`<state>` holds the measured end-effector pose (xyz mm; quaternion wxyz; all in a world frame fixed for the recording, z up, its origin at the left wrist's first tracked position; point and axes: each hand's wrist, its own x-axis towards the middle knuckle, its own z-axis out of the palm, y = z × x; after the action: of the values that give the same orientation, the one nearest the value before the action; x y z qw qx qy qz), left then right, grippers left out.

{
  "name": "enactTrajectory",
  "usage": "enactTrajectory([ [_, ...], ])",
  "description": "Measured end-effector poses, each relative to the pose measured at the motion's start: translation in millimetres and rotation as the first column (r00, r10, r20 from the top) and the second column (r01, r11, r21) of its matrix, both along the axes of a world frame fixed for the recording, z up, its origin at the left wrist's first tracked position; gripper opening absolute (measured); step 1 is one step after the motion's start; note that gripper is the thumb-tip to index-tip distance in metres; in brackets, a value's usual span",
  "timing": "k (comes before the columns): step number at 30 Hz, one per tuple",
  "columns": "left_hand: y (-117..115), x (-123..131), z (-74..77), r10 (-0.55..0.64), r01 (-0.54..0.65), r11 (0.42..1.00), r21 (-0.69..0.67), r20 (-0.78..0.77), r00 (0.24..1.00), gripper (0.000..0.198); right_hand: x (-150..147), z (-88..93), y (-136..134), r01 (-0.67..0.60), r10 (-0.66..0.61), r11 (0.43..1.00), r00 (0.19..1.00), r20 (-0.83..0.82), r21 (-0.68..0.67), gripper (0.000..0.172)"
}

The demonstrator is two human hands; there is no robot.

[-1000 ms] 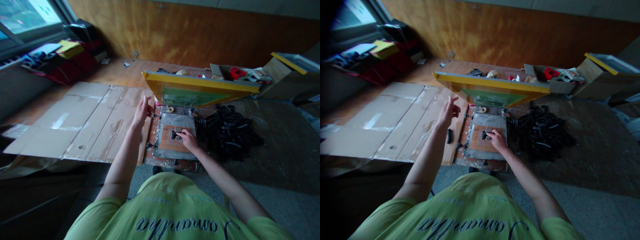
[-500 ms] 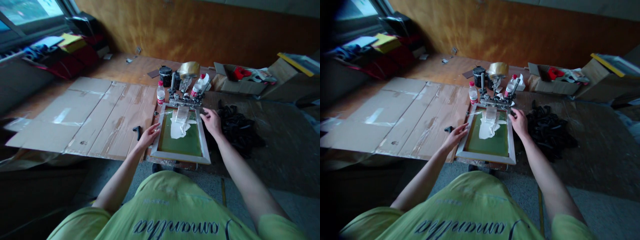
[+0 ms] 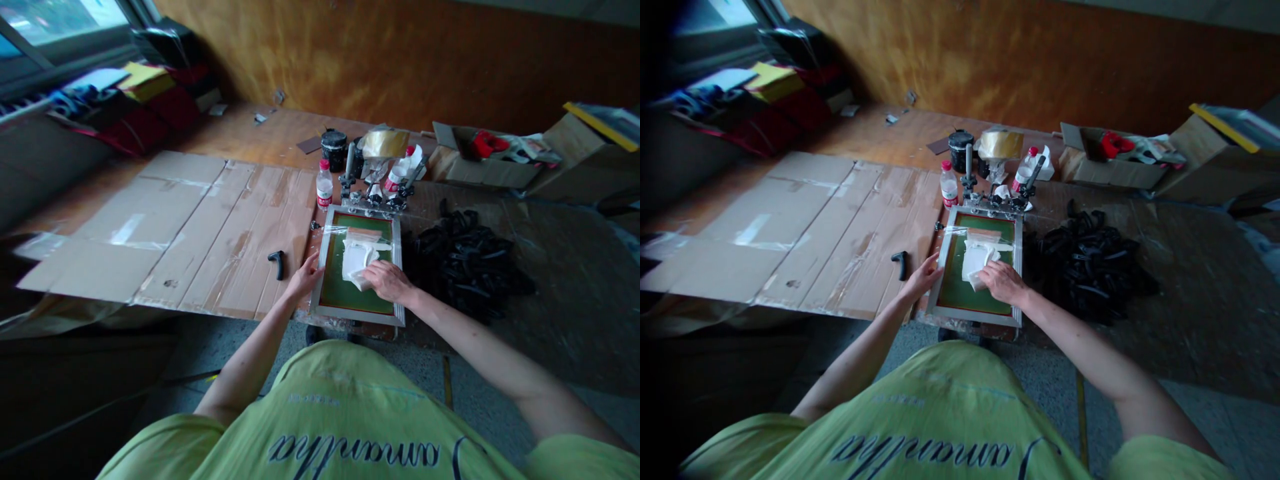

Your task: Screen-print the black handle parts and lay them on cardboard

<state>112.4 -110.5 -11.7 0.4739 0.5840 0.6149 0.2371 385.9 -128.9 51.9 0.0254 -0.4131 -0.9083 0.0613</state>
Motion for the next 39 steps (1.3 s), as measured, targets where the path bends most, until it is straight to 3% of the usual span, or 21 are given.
enactTrajectory([
  [2,0,0,-0.6,-0.007,0.007,1.0,0.009,0.001,1.0,0.067,2,5.7,4,-0.007,0.007,1.0,1.0,-0.017,-0.023,0.011],
  [6,1,0,-5.0,-0.007,0.006,1.0,0.019,0.049,0.999,0.07,-9,0.9,7,0.181,-0.176,0.98,0.983,-0.056,0.079,0.016],
  [9,1,-1,-9.5,-0.014,0.013,1.0,0.015,0.065,0.998,0.071,-14,-10.2,-7,0.132,-0.127,0.989,0.99,-0.058,0.074,0.023],
  [11,1,-1,-10.4,-0.006,0.005,1.0,0.011,0.068,0.998,0.071,-13,-11.2,-10,0.089,-0.086,0.995,0.994,-0.074,0.038,0.017],
  [13,1,-1,-7.4,0.008,-0.008,1.0,-0.005,0.092,0.996,0.073,-14,-5.0,0,0.145,-0.141,0.989,0.982,-0.127,0.024,0.012],
  [15,0,-1,1.2,0.018,-0.012,0.999,-0.038,0.168,0.986,0.078,-15,6.6,22,0.283,-0.27,0.959,0.939,-0.212,0.032,0.023],
  [19,1,-3,34.9,0.064,-0.025,0.993,-0.111,0.366,0.928,0.081,5,33.6,75,0.518,-0.47,0.854,0.803,-0.366,0.041,0.06],
  [22,11,1,69.3,0.115,-0.081,0.993,-0.091,0.493,0.862,0.06,51,44.4,93,0.708,-0.607,0.706,0.619,-0.498,0.019,0.055],
  [25,30,15,108.4,0.131,-0.198,0.979,0.042,0.615,0.777,0.046,92,33.3,83,0.836,-0.726,0.546,0.445,-0.524,-0.048,0.043],
  [27,46,27,135.8,0.116,-0.261,0.957,0.126,0.66,0.743,0.048,95,11.8,64,0.827,-0.754,0.554,0.449,-0.479,-0.097,0.037],
  [29,63,39,160.4,0.097,-0.278,0.945,0.173,0.663,0.742,0.051,79,-15.2,41,0.747,-0.732,0.649,0.564,-0.382,-0.141,0.034],
  [31,77,47,175.9,0.099,-0.286,0.94,0.187,0.651,0.752,0.054,53,-39.1,22,0.645,-0.657,0.752,0.716,-0.235,-0.136,0.034],
  [33,83,52,176.3,0.143,-0.347,0.919,0.189,0.659,0.738,0.056,29,-52.6,11,0.583,-0.589,0.808,0.803,-0.093,-0.083,0.032],
  [35,74,55,159.7,0.203,-0.4,0.903,0.158,0.664,0.719,0.058,12,-54.2,8,0.594,-0.596,0.802,0.803,-0.006,-0.065,0.026],
  [36,63,57,146.2,0.217,-0.371,0.922,0.112,0.644,0.733,0.058,5,-51.7,7,0.618,-0.62,0.781,0.785,0.014,-0.085,0.023],
  [38,31,63,114.2,0.188,-0.187,0.981,-0.06,0.557,0.809,0.059,-9,-43.8,3,0.674,-0.681,0.728,0.733,-0.014,-0.127,0.022],
  [39,12,68,97.9,0.098,0.01,0.978,-0.209,0.497,0.862,0.06,-18,-39.9,-2,0.686,-0.696,0.717,0.715,-0.066,-0.126,0.022],
])
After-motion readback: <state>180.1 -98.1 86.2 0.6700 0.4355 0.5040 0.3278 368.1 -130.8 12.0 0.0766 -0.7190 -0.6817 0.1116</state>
